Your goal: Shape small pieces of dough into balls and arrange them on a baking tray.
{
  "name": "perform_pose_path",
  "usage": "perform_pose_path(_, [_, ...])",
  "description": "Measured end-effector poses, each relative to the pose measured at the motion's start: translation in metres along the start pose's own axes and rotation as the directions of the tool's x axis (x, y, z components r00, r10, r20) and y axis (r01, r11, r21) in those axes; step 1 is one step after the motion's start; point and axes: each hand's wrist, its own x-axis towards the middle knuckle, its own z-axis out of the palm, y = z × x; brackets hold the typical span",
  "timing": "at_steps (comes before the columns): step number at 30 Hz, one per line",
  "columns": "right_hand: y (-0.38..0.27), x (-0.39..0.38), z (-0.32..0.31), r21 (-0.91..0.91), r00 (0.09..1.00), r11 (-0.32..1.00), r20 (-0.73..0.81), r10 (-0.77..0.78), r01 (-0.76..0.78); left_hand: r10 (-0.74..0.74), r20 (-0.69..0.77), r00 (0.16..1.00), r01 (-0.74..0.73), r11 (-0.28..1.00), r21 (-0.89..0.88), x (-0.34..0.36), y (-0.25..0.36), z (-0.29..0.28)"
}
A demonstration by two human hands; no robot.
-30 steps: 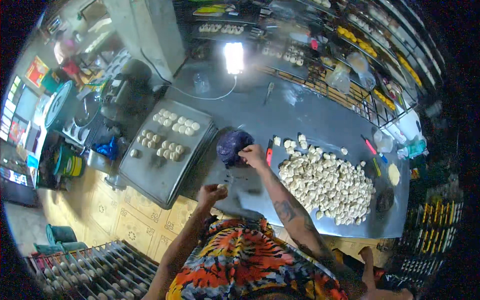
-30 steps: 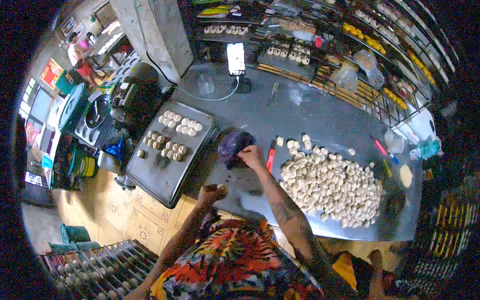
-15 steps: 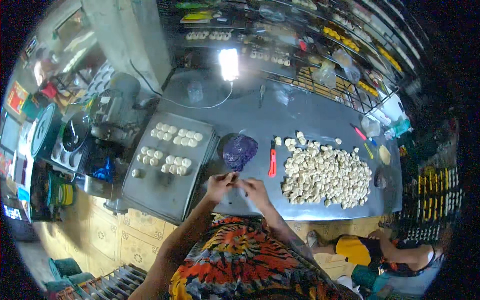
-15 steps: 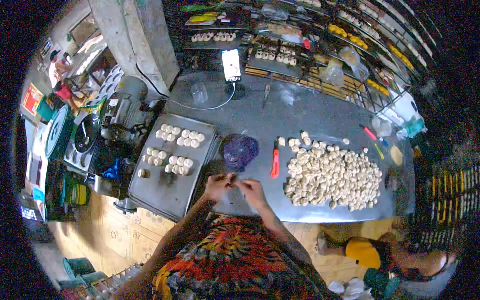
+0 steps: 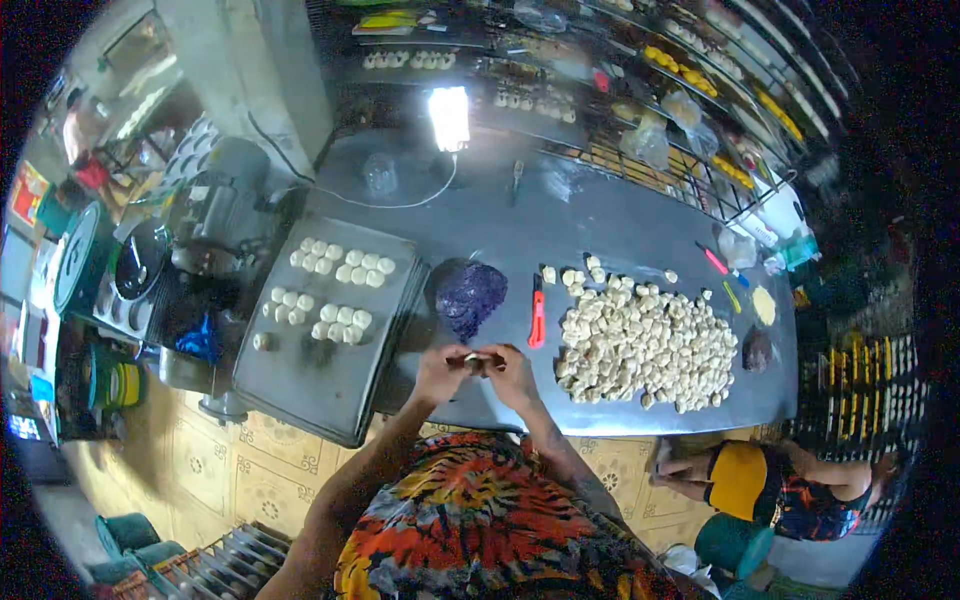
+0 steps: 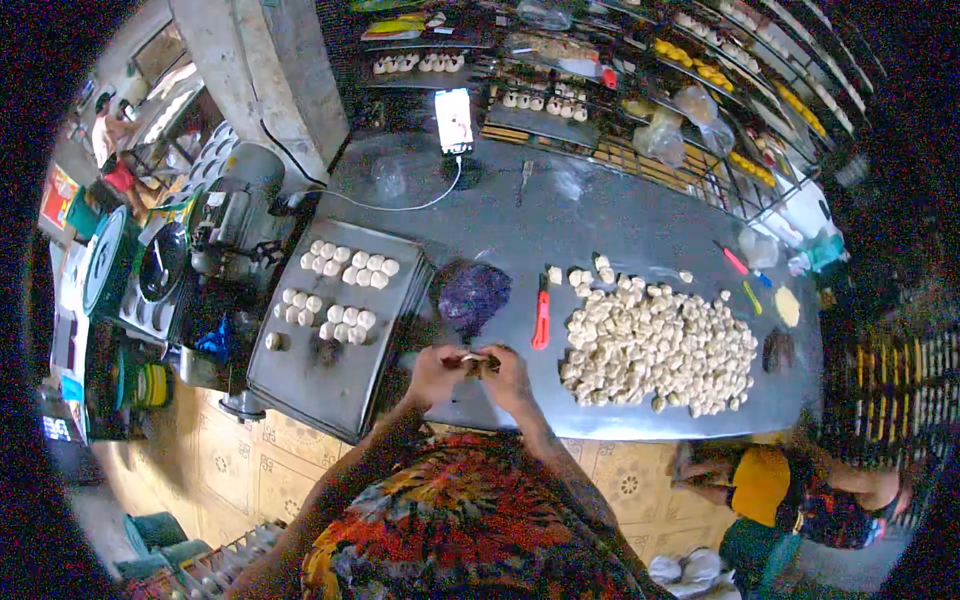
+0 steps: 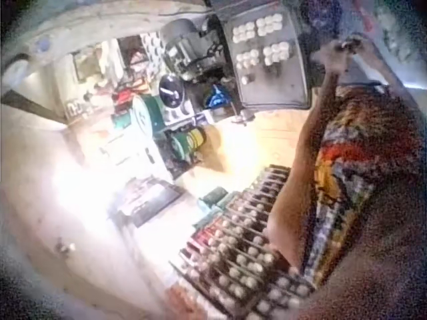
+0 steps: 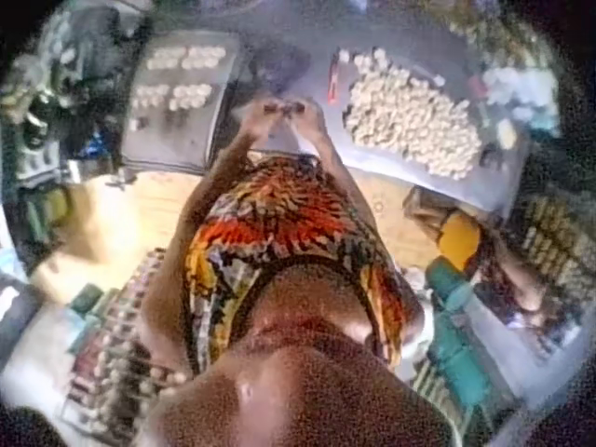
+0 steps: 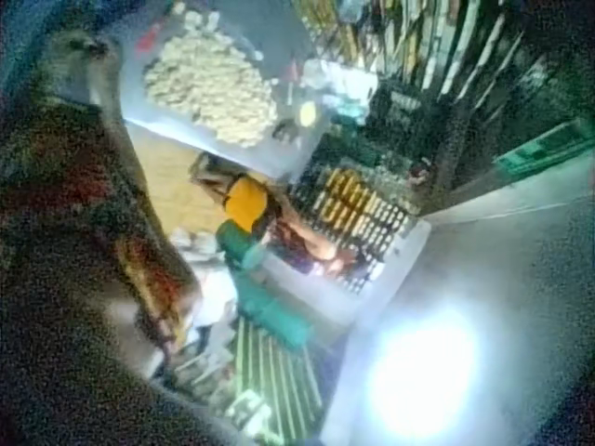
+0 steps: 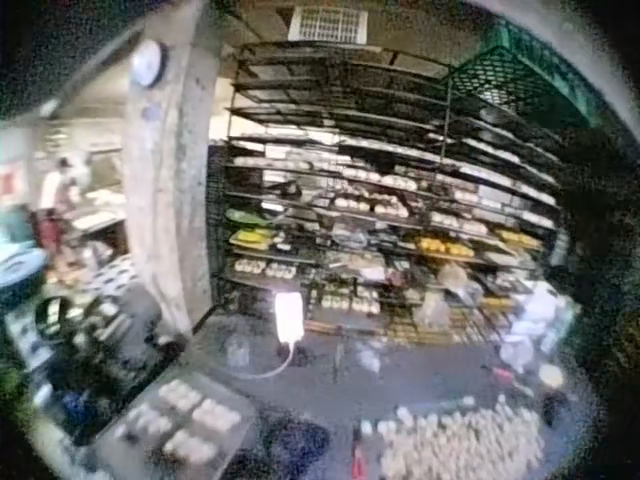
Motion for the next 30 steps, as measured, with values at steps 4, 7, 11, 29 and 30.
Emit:
perform_pose_path(4, [0.004, -0.004, -0.03, 0.133, 0.965, 0.955, -0.037, -0.261, 0.264, -0.123, -0.013, 0.992, 0.109, 0.917, -0.383, 0.008, -0.001, 0.034])
perform_pose_path(7, [0.014, -0.003, -0.055, 0.026, 0.982, 0.983, 0.051, -0.181, 0.179, -0.175, 0.001, 0.985, 0.134, 0.748, -0.65, 0.002, 0.007, 0.063])
perform_pose_path(11, [0.028, -0.002, -0.084, -0.086, 0.97, 0.977, 0.168, -0.178, 0.194, -0.069, -0.095, 0.993, -0.002, 0.796, -0.605, -0.017, 0.03, 0.08])
perform_pose_path(29, [-0.009, 0.031, 0.035, 0.209, 0.914, 0.964, 0.334, -0.231, 0.167, -0.422, -0.271, 0.865, 0.172, 0.757, -0.63, -0.057, -0.004, -0.031])
perform_pose_path(30, [-0.021, 0.037, 0.052, 0.212, 0.897, 0.965, 0.381, -0.227, 0.154, -0.443, -0.299, 0.845, 0.167, 0.751, -0.639, -0.066, -0.004, -0.049])
